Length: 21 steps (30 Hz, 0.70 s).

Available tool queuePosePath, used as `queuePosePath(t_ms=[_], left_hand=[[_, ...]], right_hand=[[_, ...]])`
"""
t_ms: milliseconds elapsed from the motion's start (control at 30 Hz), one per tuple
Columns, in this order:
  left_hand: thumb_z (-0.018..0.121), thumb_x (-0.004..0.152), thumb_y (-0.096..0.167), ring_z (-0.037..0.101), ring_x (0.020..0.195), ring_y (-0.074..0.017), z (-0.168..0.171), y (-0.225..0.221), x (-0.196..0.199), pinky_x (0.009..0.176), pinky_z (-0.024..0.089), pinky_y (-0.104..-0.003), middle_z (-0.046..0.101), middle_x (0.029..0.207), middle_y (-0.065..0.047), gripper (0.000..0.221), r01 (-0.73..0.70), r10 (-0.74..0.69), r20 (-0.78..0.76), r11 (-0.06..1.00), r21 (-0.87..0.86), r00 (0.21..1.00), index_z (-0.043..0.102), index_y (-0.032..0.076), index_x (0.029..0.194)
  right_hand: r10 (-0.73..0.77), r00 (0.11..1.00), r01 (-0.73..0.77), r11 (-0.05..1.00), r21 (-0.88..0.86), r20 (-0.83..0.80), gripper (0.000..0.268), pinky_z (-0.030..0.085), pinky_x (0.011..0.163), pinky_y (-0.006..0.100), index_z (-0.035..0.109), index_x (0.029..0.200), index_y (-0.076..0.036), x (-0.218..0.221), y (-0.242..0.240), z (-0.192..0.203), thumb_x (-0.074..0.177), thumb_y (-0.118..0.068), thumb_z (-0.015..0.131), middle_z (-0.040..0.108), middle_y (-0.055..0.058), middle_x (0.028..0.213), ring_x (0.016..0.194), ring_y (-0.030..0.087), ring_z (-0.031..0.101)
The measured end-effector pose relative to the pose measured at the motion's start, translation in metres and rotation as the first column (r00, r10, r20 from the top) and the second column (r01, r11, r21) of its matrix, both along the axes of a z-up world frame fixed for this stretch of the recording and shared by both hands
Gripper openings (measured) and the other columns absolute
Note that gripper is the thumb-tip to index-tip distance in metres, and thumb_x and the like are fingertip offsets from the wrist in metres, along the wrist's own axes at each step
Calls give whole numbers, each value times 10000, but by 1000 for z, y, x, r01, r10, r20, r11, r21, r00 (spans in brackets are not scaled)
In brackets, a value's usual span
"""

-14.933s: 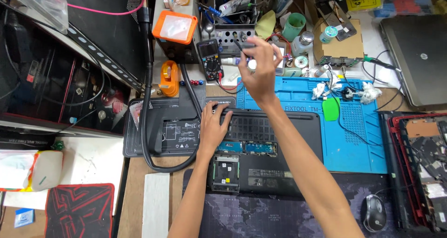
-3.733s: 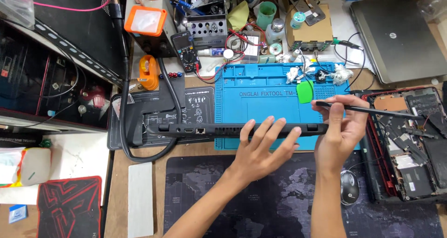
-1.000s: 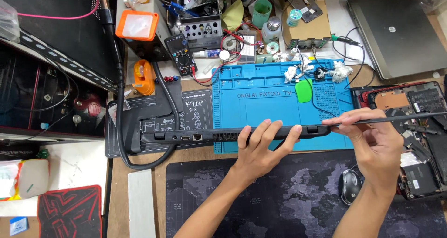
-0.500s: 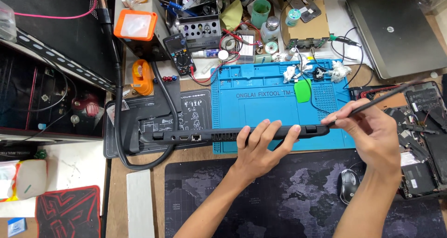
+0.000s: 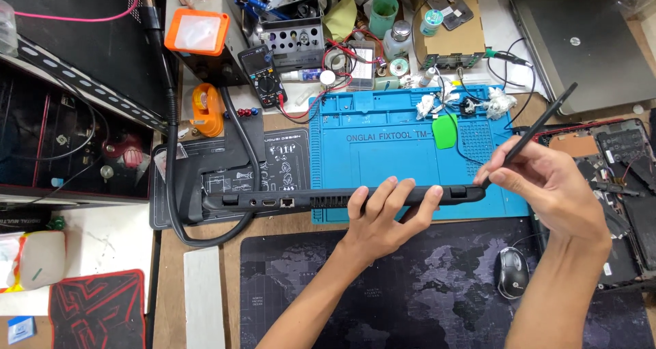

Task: Disassembling a laptop by unscrewing the back panel and prying it open with a tool

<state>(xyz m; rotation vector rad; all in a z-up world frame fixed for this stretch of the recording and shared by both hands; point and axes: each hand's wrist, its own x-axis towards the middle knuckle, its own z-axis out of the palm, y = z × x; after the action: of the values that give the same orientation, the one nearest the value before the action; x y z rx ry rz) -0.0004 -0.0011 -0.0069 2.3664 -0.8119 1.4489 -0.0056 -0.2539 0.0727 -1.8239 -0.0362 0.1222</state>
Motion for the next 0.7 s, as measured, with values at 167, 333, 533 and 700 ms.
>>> queuePosePath(t_ms=[167,333,533,700], left_hand=[[757,1016,505,603,1101,-162,0,-2,2,1053,318,-406,667,1148,10,350,17,-16,-54,1000,0,998,603,335,1281],[772,1022,457,587,1106,-186,-2,-5,2,1050,304,-436,658,1156,-11,350,22,-23,-73,1000,-15,997,596,322,1292],[695,1047,482,632,1085,-190,4,-4,16,1053,300,-404,677,1137,-24,352,51,-52,-96,999,-19,994,619,275,1321],[667,1044,480,605,1127,-186,7,-8,24,1114,228,-424,642,1161,-14,324,15,-24,-197,999,-46,980,636,285,1300]], right_hand=[[-16,999,16,1000,-14,-37,114,607,848,355,612,1025,14,7,3,7,952,-69,640,720,165,923,920,250,736],[-21,1000,21,1000,-8,-19,132,627,824,359,612,1013,17,5,4,1,943,-87,652,709,156,914,899,254,739],[-231,971,208,943,261,61,113,632,922,316,600,1083,-62,2,13,-24,1000,-110,661,677,86,974,973,231,744],[-265,962,247,949,199,70,126,618,895,298,597,1102,-43,15,19,-19,1020,-119,655,680,103,968,943,191,705]])
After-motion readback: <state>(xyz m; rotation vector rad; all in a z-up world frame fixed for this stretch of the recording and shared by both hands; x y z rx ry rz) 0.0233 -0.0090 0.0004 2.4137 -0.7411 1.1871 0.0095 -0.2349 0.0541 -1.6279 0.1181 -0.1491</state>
